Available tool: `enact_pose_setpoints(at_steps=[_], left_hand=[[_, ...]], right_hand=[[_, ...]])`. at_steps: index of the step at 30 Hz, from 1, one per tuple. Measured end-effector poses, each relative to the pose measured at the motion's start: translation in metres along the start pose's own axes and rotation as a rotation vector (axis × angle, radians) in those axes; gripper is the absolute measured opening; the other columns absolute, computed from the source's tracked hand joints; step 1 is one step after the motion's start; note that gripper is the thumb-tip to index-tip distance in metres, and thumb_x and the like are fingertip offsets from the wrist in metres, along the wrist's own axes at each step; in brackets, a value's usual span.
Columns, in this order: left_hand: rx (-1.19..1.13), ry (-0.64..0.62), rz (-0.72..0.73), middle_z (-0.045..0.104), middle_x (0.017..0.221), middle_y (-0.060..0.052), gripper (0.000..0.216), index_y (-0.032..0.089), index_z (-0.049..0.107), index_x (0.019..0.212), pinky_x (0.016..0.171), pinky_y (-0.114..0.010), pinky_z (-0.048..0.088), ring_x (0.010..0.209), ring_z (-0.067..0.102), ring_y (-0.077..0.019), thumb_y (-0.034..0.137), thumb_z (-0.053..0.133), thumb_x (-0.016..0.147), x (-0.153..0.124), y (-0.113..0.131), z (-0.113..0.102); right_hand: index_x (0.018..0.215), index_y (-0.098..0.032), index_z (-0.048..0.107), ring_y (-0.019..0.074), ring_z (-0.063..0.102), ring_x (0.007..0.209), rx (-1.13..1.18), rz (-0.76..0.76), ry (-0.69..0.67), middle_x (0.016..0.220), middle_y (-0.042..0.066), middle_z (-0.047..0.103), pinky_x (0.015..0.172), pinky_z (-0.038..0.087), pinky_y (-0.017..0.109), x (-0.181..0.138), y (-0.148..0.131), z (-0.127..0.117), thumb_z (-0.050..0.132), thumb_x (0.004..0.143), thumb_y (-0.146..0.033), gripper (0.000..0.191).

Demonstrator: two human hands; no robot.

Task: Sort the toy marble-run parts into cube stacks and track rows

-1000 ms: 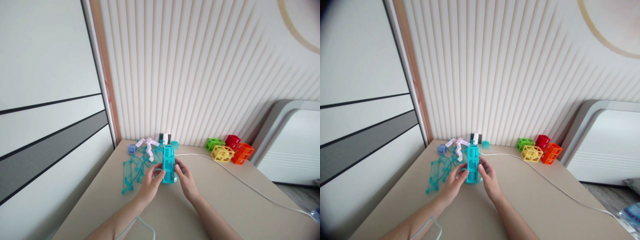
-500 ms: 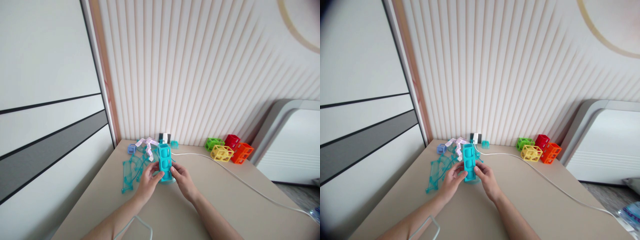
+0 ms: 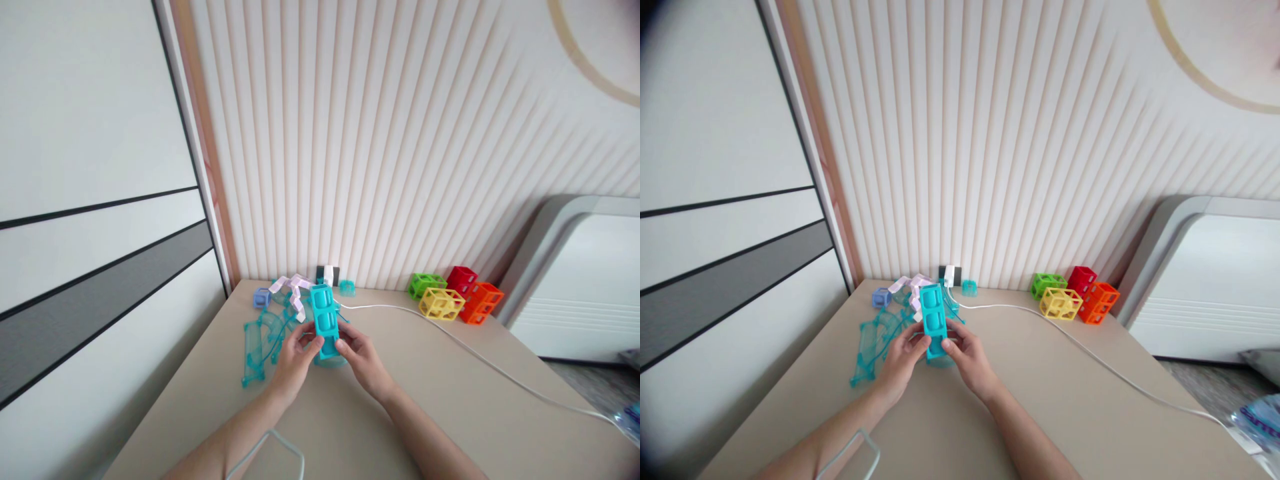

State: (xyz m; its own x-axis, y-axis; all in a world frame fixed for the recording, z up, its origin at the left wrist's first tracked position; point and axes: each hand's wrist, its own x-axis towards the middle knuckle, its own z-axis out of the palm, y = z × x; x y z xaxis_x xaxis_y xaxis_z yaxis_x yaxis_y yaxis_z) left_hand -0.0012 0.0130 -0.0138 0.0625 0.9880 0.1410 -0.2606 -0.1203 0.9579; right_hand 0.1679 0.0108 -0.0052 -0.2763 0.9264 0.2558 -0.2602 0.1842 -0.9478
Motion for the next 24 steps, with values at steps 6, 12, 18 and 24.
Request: enact_pose_setpoints(at_steps=[6,12,18,24], left_hand=[[0.014,-0.027,0.044,0.073,0.109,-0.01,0.046,0.018,0.067,0.11,0.084,-0.035,0.056,0.101,0.068,-0.0262,0.044,0.08,0.074,0.001,0.001,-0.001],[0.033,-0.088,0.087,0.073,0.109,-0.01,0.042,0.019,0.066,0.11,0.086,-0.035,0.056,0.103,0.068,-0.026,0.042,0.078,0.077,0.002,0.004,-0.003],[0.045,-0.107,0.11,0.071,0.111,-0.009,0.04,0.019,0.065,0.113,0.087,-0.036,0.056,0.103,0.067,-0.025,0.041,0.075,0.081,0.001,0.004,-0.003],[0.031,-0.178,0.184,0.063,0.117,-0.009,0.038,0.021,0.061,0.118,0.093,-0.037,0.055,0.116,0.061,-0.0268,0.036,0.072,0.084,0.0,0.005,-0.003]], right_hand=[[0.126,-0.026,0.065,0.0281,0.066,0.111,0.045,0.036,-0.039,0.12,0.007,0.071,0.101,0.048,0.047,0.0,-0.001,-0.003,0.072,0.086,-0.042,0.044],[0.125,-0.026,0.064,0.0277,0.066,0.111,0.035,0.044,-0.06,0.124,0.008,0.069,0.101,0.048,0.047,-0.001,-0.004,-0.007,0.075,0.083,-0.046,0.048],[0.129,-0.025,0.061,0.028,0.065,0.112,-0.001,0.02,-0.102,0.123,0.009,0.069,0.099,0.05,0.047,0.0,-0.011,-0.005,0.07,0.086,-0.051,0.051],[0.131,-0.025,0.06,0.0294,0.067,0.109,-0.103,-0.006,-0.042,0.119,0.01,0.072,0.099,0.05,0.051,-0.001,-0.006,-0.006,0.07,0.084,-0.054,0.055]])
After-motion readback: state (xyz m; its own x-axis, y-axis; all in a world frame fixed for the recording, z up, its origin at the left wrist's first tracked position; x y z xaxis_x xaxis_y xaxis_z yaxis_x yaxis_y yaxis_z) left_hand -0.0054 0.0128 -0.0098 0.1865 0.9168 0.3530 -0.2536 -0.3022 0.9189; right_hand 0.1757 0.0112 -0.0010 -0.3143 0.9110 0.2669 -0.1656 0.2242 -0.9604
